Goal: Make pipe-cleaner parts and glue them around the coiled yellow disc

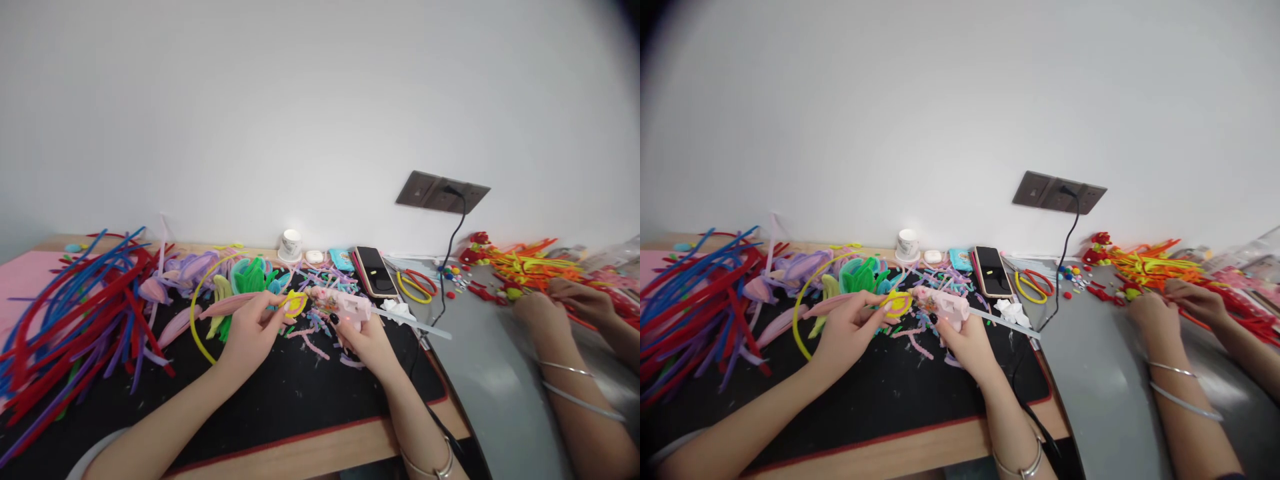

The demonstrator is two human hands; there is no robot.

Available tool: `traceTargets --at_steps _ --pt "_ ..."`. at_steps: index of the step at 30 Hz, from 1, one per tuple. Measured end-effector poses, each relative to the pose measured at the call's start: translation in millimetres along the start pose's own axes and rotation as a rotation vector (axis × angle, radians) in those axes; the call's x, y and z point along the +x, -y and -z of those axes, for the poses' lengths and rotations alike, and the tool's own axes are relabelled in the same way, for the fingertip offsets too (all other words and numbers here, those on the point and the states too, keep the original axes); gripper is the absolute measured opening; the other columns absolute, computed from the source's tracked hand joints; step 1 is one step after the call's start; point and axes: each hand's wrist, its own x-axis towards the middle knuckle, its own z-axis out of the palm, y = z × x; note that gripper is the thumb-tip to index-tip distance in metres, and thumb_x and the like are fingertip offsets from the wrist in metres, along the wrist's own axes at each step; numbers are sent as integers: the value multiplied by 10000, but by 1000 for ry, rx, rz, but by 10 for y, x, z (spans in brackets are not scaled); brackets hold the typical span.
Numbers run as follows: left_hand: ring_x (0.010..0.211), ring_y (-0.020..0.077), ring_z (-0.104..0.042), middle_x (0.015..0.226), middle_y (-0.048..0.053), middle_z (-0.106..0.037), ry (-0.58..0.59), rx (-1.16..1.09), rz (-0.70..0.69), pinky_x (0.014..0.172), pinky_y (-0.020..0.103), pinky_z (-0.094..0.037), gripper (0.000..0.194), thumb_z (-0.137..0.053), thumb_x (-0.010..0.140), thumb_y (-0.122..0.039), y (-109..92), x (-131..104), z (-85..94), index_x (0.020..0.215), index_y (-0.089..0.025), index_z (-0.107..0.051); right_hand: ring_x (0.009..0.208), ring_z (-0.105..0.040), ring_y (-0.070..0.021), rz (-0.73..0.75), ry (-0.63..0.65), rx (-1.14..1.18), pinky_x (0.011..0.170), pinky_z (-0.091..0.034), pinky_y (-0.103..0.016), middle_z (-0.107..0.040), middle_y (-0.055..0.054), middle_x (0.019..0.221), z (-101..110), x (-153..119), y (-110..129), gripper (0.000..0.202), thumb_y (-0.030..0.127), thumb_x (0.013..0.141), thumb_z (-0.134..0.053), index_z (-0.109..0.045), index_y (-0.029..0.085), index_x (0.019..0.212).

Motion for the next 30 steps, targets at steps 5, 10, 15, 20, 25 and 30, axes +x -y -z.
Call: traceTargets --at_steps 5,10,15,20,25,30 --pt "708 228 -706 880 48 -666 -37 -133 36 638 357 -582 172 -573 806 -341 -13 -2 -5 855 -185 -516 377 -354 -76 -35 -13 -4 368 -236 -205 -465 25 451 -21 6 -32 271 377 812 -517 -503 163 645" --pt "652 210 -702 813 10 -639 -63 -235 96 600 347 -579 216 -595 793 -365 -20 16 -10 854 -201 -469 370 -352 -73 -66 -57 39 355 -229 -200 -458 29 447 -13 5 -56 265 373 793 -544 -499 167 633" --pt "630 203 -696 814 7 -633 -50 -248 119 571 338 -570 233 -594 789 -372 -23 32 -21 865 -201 -454 347 -332 -64 -69 -15 105 342 -205 -199 -449 26 426 -17 -3 -20 289 382 776 -547 -488 170 590" --pt "620 194 -691 785 -8 -618 -50 -246 108 559 321 -561 209 -597 792 -343 -10 33 -20 869 -199 -467 359 -336 -59 -73 -21 116 347 -214 -191 -462 28 443 -20 -10 1 267 365 782 -543 -482 167 613" --pt "630 189 -690 807 -7 -613 -42 -250 107 568 317 -563 199 -594 799 -339 -5 27 -23 868 -200 -469 362 -335 -61 -75 -23 124 348 -217 -192 -468 28 449 -17 -13 -36 303 402 793 -541 -481 168 611" --pt "634 197 -692 851 17 -635 -37 -238 107 572 330 -566 229 -592 794 -372 -9 25 -21 867 -195 -467 359 -347 -66 -76 -21 105 353 -224 -196 -465 25 435 -12 -14 -69 353 424 800 -539 -477 168 565"
